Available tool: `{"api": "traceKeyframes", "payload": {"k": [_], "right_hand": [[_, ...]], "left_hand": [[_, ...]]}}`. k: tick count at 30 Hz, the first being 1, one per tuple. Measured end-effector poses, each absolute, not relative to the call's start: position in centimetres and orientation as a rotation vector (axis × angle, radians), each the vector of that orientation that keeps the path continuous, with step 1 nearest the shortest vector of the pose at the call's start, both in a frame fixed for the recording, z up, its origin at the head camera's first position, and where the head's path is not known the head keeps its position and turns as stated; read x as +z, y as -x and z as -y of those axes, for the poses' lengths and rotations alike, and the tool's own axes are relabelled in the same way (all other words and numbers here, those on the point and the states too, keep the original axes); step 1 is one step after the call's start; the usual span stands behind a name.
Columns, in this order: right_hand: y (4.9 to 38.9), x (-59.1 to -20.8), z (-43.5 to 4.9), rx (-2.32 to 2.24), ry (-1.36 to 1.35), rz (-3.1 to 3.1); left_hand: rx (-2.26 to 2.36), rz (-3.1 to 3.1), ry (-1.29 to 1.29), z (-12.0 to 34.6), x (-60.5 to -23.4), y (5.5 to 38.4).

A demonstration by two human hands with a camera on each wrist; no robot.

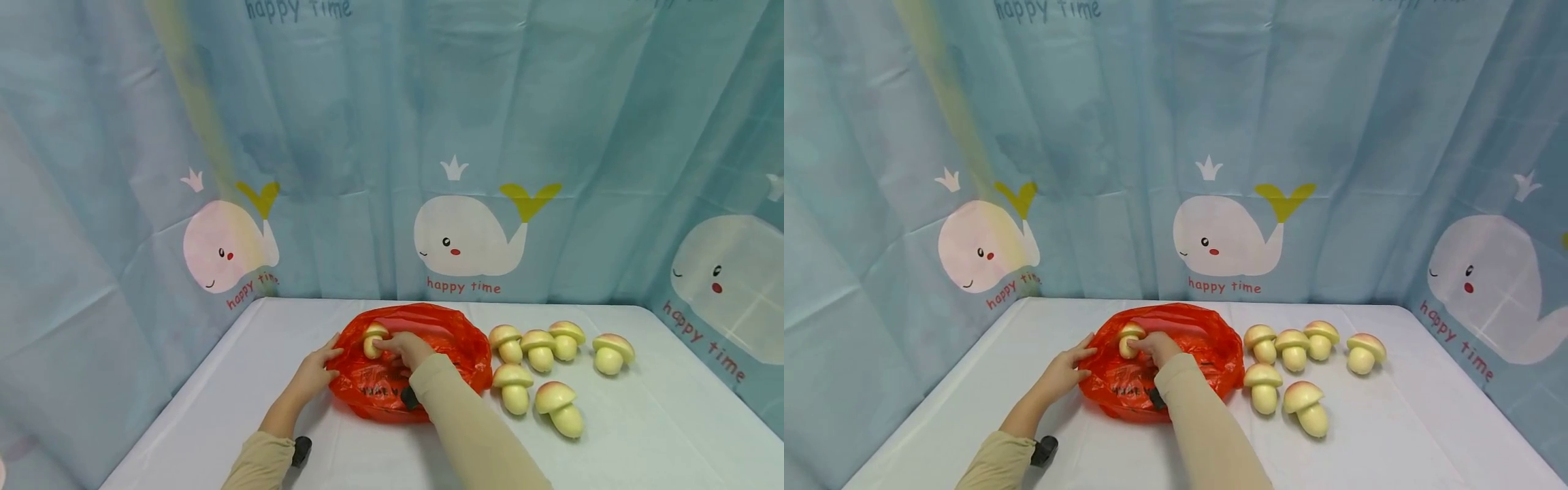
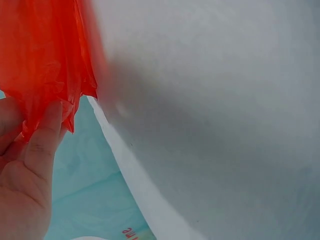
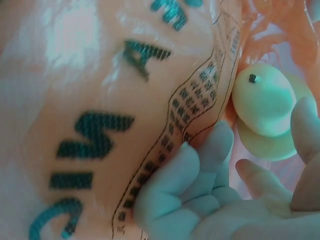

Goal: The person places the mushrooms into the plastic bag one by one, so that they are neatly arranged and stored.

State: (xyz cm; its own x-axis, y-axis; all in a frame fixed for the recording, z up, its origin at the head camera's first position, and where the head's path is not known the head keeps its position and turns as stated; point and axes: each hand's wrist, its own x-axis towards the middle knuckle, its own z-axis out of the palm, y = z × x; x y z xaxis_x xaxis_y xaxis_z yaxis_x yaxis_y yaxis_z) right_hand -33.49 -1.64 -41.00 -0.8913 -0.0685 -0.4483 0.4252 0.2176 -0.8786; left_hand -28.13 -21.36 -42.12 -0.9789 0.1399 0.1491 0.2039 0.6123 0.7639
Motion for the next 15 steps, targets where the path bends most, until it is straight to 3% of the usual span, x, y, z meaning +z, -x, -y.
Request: {"api": "traceKeyframes", "payload": {"k": [15], "right_hand": [[32.2, -40.2, -0.3, -1.918, -0.299, -1.953]], "left_hand": [[-1.348, 2.763, 0.270, 21.3, -42.0, 28.0]]}}
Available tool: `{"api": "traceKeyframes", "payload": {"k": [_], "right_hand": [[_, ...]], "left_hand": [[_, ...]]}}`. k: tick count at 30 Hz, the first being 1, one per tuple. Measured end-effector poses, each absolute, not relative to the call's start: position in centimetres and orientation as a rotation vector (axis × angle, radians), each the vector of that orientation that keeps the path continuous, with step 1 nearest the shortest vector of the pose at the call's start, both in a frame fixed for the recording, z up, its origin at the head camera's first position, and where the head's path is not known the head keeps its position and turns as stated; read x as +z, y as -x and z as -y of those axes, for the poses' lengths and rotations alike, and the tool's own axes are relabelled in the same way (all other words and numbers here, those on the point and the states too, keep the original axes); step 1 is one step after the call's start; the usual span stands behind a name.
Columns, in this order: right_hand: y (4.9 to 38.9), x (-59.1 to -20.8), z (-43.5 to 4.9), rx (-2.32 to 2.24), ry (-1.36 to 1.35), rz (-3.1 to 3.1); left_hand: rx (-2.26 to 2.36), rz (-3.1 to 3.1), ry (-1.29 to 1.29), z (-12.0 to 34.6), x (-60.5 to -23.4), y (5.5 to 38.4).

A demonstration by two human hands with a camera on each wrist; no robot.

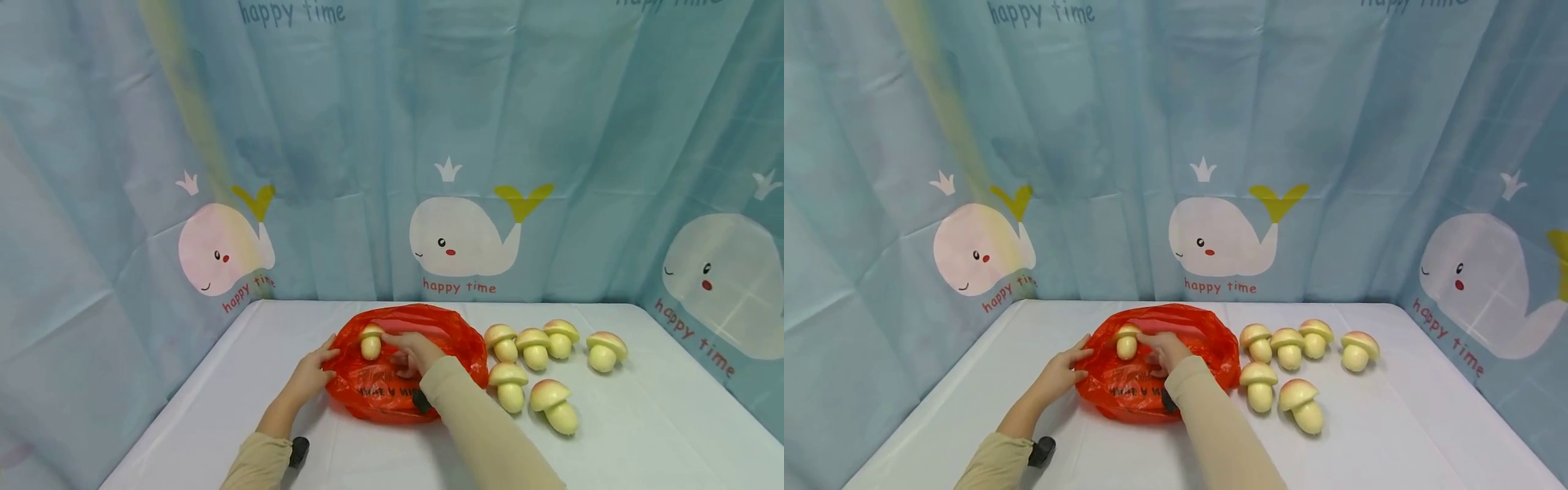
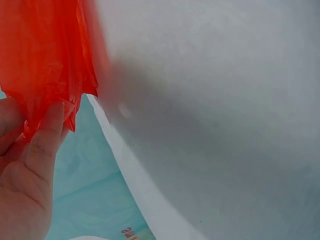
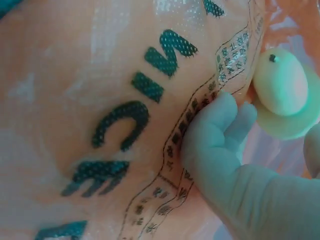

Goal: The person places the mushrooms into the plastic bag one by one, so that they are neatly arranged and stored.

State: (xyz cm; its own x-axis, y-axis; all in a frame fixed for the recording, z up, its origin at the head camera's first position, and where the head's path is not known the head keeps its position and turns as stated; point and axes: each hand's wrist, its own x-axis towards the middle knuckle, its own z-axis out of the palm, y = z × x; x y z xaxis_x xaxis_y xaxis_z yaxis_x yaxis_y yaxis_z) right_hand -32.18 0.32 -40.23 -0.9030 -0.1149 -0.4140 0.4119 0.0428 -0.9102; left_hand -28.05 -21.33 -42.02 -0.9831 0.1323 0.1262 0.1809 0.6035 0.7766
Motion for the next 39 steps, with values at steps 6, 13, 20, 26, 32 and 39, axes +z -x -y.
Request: {"api": "traceKeyframes", "payload": {"k": [6, 13, 20, 26, 32, 39], "right_hand": [[33.1, -40.1, 0.0, -1.884, -0.318, -1.948], [33.5, -38.8, -0.7, -1.847, -0.323, -2.012], [32.9, -36.8, -2.5, -1.858, -0.269, -2.037], [31.8, -34.9, -4.7, -1.809, -0.180, -2.067], [31.1, -33.7, -7.0, -1.769, -0.170, -2.131], [30.4, -33.6, -9.3, -1.734, -0.157, -2.211]], "left_hand": [[-1.328, 2.787, 0.277, 21.4, -41.9, 28.2], [-1.321, 2.781, 0.301, 21.6, -41.9, 28.3], [-1.322, 2.765, 0.323, 21.5, -41.9, 28.2], [-1.309, 2.744, 0.352, 21.5, -41.5, 28.2], [-1.318, 2.739, 0.371, 21.5, -41.3, 28.2], [-1.281, 2.728, 0.393, 21.4, -40.9, 27.7]]}}
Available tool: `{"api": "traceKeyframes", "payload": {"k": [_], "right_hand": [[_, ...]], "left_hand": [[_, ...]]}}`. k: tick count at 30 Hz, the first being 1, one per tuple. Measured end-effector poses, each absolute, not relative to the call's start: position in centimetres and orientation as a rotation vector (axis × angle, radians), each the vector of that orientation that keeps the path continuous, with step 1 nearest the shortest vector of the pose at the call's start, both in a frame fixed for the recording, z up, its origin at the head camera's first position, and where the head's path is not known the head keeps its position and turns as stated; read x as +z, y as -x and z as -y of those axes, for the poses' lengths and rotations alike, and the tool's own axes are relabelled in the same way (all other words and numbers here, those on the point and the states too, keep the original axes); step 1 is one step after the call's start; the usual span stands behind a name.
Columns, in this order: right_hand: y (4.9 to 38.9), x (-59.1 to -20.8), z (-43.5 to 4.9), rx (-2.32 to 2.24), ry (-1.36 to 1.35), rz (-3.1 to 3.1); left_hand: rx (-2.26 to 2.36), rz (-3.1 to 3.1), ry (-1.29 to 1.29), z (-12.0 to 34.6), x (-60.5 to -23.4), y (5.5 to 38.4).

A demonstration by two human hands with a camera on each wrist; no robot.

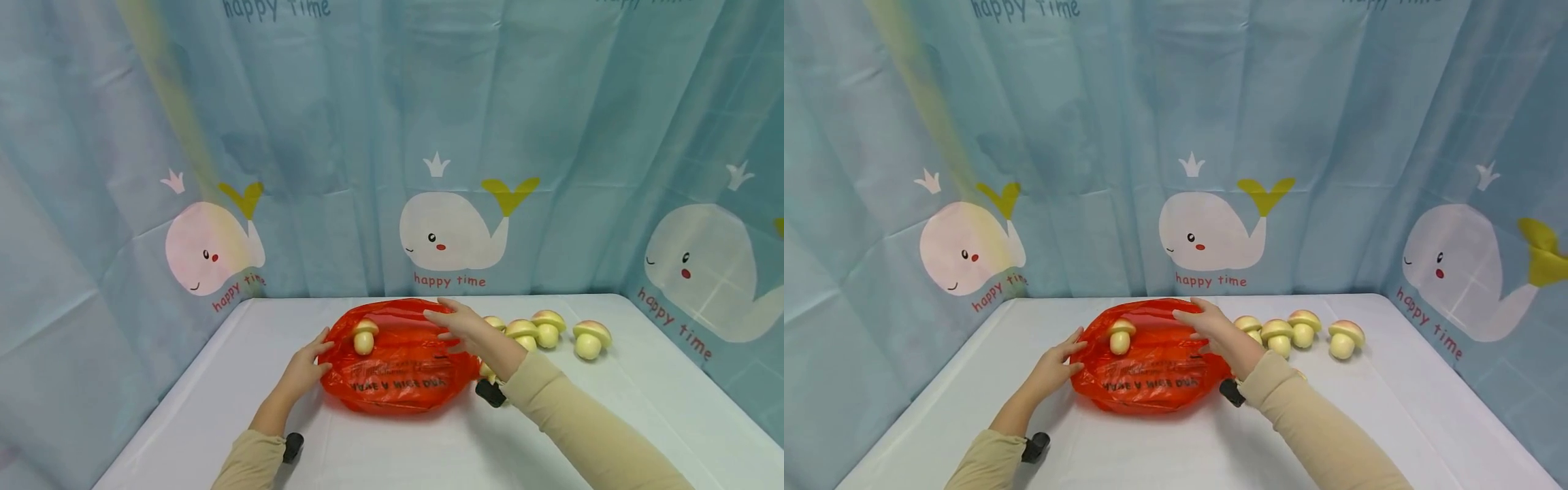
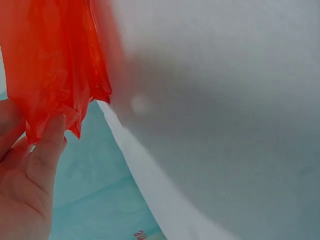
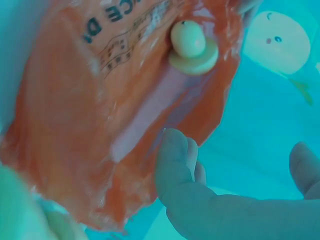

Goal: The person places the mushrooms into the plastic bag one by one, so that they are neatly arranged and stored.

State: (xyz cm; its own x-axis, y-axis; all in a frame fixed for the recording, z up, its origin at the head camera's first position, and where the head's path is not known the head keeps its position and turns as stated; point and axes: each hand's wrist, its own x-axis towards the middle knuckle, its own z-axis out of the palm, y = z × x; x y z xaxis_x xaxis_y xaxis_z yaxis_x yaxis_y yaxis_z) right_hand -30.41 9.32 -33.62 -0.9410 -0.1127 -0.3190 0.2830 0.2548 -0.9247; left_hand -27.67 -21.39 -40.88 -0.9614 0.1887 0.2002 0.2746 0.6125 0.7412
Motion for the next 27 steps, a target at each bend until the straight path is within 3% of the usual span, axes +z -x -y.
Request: {"api": "traceKeyframes", "payload": {"k": [16, 27], "right_hand": [[28.3, -32.9, -14.7, -1.703, -0.094, -2.255], [27.9, -32.6, -18.6, -1.602, 0.051, -2.376]], "left_hand": [[-1.213, 2.666, 0.515, 22.5, -42.3, 27.1], [-1.223, 2.759, 0.405, 21.9, -41.5, 26.9]]}}
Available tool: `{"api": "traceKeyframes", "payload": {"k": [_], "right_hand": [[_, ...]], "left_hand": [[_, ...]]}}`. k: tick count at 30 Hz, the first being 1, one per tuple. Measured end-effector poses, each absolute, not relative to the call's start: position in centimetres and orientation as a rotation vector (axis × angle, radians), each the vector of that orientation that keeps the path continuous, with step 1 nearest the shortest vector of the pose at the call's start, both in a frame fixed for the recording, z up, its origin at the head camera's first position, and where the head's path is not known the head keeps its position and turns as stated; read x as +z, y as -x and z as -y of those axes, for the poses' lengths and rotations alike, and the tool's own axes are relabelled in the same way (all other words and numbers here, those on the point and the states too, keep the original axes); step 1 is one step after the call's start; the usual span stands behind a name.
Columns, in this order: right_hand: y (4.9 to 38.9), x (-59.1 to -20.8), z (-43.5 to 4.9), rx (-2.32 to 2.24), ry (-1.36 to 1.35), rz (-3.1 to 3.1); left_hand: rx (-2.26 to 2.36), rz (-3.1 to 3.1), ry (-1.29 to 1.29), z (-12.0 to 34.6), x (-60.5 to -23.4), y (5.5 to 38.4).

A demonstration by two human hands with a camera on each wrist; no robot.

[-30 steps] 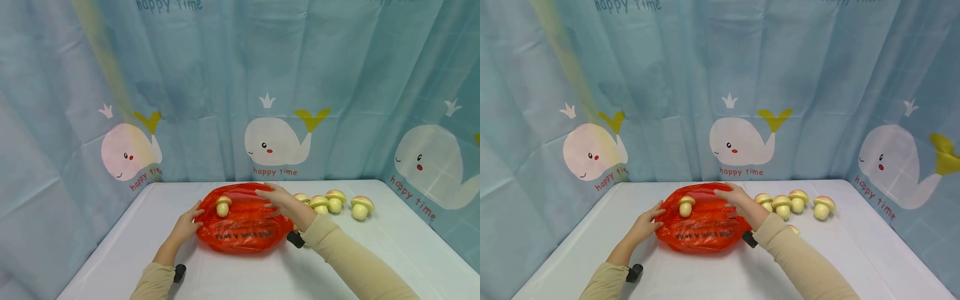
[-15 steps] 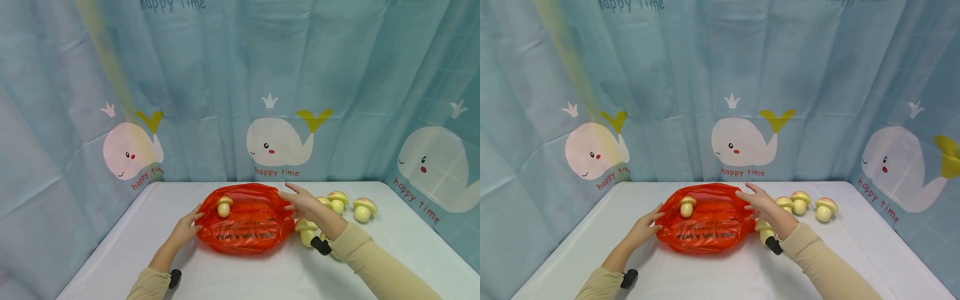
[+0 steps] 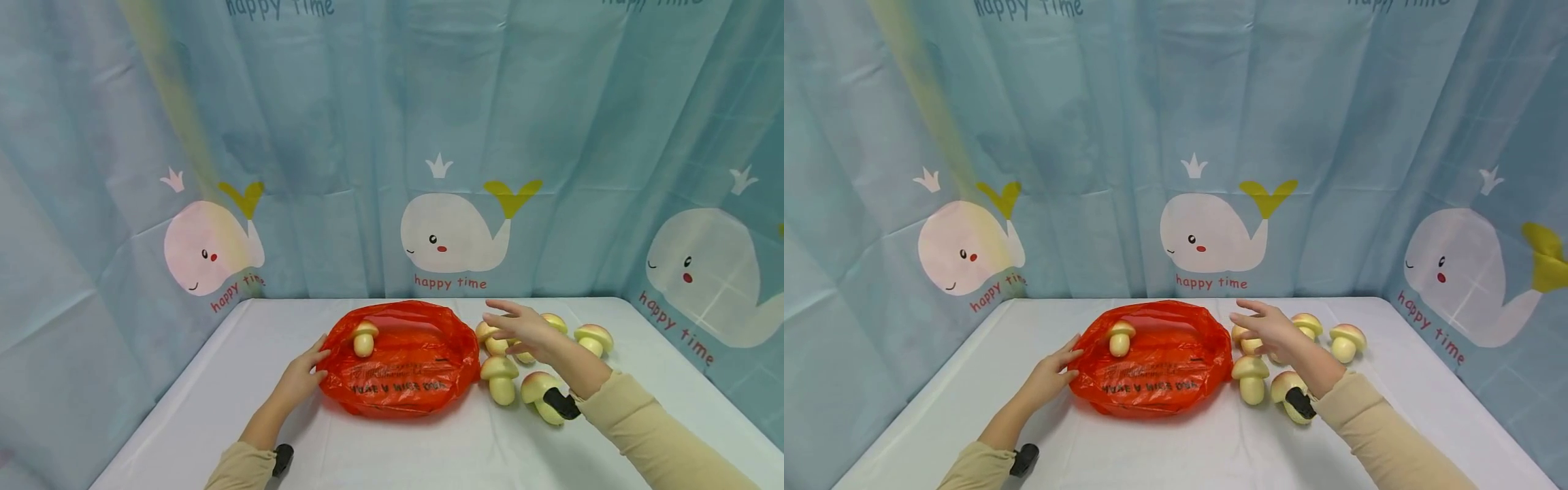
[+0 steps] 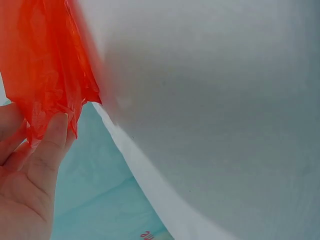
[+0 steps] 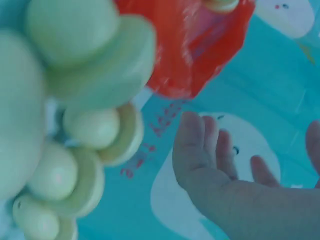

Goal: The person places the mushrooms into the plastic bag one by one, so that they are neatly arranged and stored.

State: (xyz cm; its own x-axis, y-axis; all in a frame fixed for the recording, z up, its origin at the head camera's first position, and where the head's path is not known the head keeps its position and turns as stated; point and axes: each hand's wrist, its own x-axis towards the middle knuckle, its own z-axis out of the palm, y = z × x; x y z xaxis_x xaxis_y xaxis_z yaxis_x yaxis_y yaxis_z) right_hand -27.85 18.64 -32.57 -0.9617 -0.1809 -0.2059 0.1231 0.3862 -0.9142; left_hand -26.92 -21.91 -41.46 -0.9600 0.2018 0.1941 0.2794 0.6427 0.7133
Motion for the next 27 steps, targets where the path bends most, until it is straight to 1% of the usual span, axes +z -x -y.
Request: {"api": "traceKeyframes", "payload": {"k": [5, 12, 22, 27], "right_hand": [[27.5, -33.1, -20.9, -1.515, 0.147, -2.445], [27.1, -34.4, -23.8, -1.541, 0.166, -2.405], [26.4, -35.6, -26.6, -1.469, 0.168, -2.376], [26.1, -36.7, -27.6, -1.451, 0.248, -2.326]], "left_hand": [[-1.241, 2.734, 0.413, 22.1, -41.7, 27.1], [-1.270, 2.685, 0.435, 22.3, -41.4, 27.3], [-1.312, 2.699, 0.408, 22.1, -41.4, 28.0], [-1.331, 2.695, 0.413, 22.1, -41.3, 27.8]]}}
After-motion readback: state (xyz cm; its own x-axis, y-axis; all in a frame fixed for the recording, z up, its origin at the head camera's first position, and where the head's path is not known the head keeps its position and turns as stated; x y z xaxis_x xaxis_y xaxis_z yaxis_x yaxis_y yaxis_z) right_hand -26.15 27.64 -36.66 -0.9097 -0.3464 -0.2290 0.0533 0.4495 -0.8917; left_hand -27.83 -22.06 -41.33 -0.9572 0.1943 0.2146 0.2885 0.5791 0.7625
